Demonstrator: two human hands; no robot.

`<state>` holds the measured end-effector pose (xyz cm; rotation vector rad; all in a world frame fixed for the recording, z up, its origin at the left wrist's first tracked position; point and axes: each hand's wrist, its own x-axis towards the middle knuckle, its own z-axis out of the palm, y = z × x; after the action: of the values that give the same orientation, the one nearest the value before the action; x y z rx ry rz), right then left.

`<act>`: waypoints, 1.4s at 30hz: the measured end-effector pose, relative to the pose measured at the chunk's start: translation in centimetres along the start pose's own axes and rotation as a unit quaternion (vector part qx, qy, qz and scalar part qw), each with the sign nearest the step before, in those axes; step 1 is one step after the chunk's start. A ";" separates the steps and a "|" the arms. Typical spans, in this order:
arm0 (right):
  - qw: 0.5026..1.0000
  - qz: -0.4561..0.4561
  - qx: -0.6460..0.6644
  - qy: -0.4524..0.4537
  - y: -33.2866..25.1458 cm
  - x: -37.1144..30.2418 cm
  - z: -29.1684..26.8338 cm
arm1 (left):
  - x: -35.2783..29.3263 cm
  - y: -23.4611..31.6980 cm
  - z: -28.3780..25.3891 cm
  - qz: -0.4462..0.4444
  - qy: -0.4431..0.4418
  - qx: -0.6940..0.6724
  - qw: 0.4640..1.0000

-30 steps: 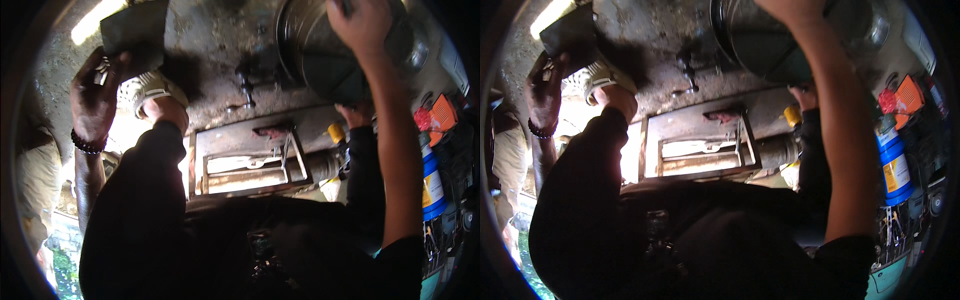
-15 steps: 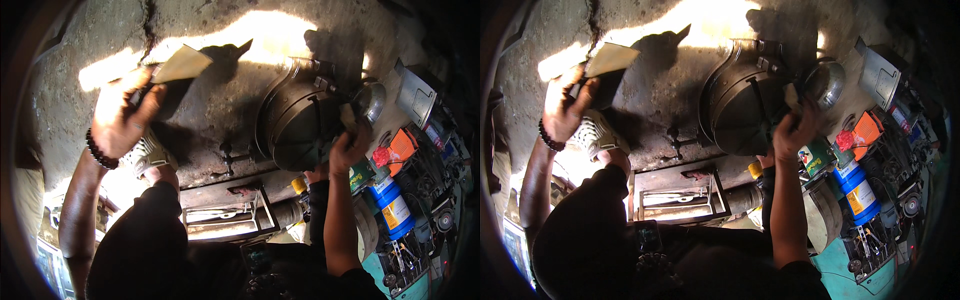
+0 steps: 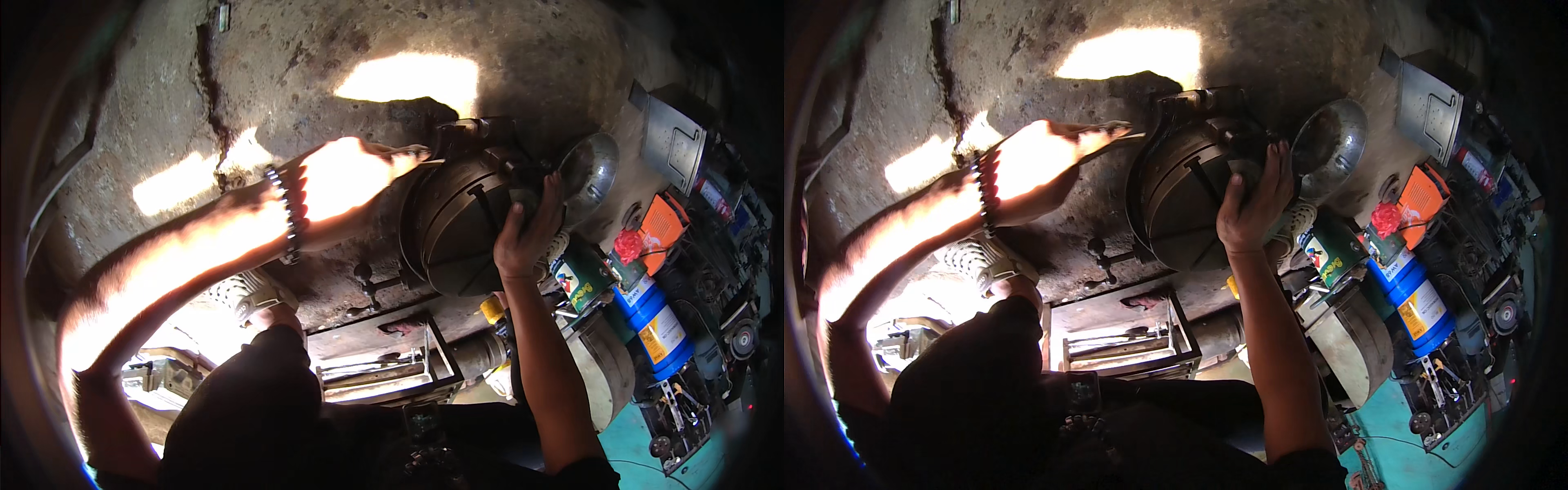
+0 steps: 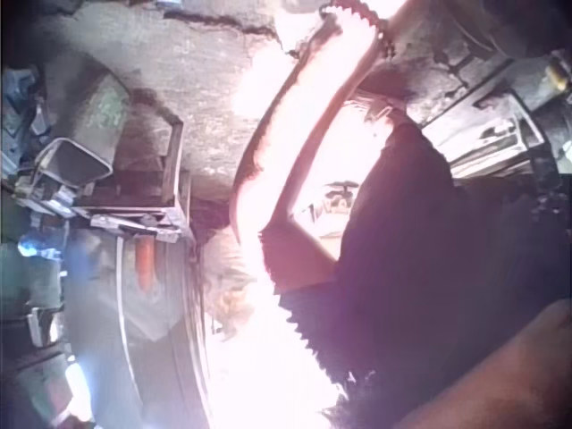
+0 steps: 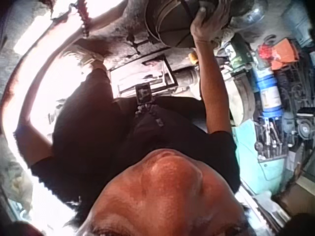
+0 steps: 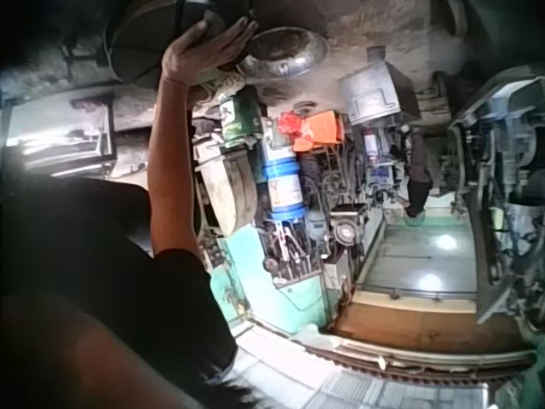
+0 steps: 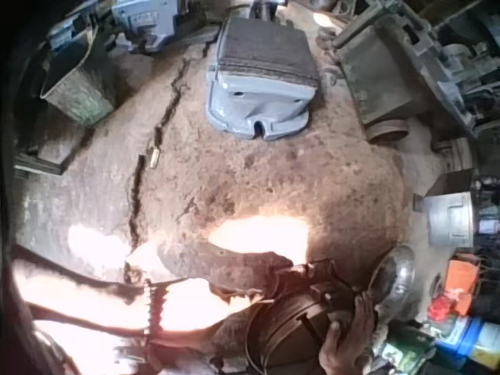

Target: The person cleans a circular metal part on the floor using a cloth and a flat abrasive tool. They wipe the surface repeatedly, flip the part over, and continue scrubbing different sections.

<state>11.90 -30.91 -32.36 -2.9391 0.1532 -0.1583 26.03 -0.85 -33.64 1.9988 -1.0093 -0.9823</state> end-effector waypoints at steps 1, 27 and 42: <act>1.000 0.003 0.001 -0.003 0.1 0.0 0.0 | 0.6 -0.8 1.4 0.045 0.037 0.034 0.998; 0.999 0.019 0.043 0.025 0.2 0.3 -0.5 | 9.8 3.7 6.0 0.032 0.027 -0.085 0.996; 0.999 0.008 0.047 0.020 -0.1 0.4 -0.6 | 10.4 4.1 5.5 -0.028 -0.079 0.007 0.996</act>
<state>12.27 -30.98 -31.76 -2.8417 0.1718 -0.2167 24.28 -12.94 -36.24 1.9947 -1.0515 -1.1832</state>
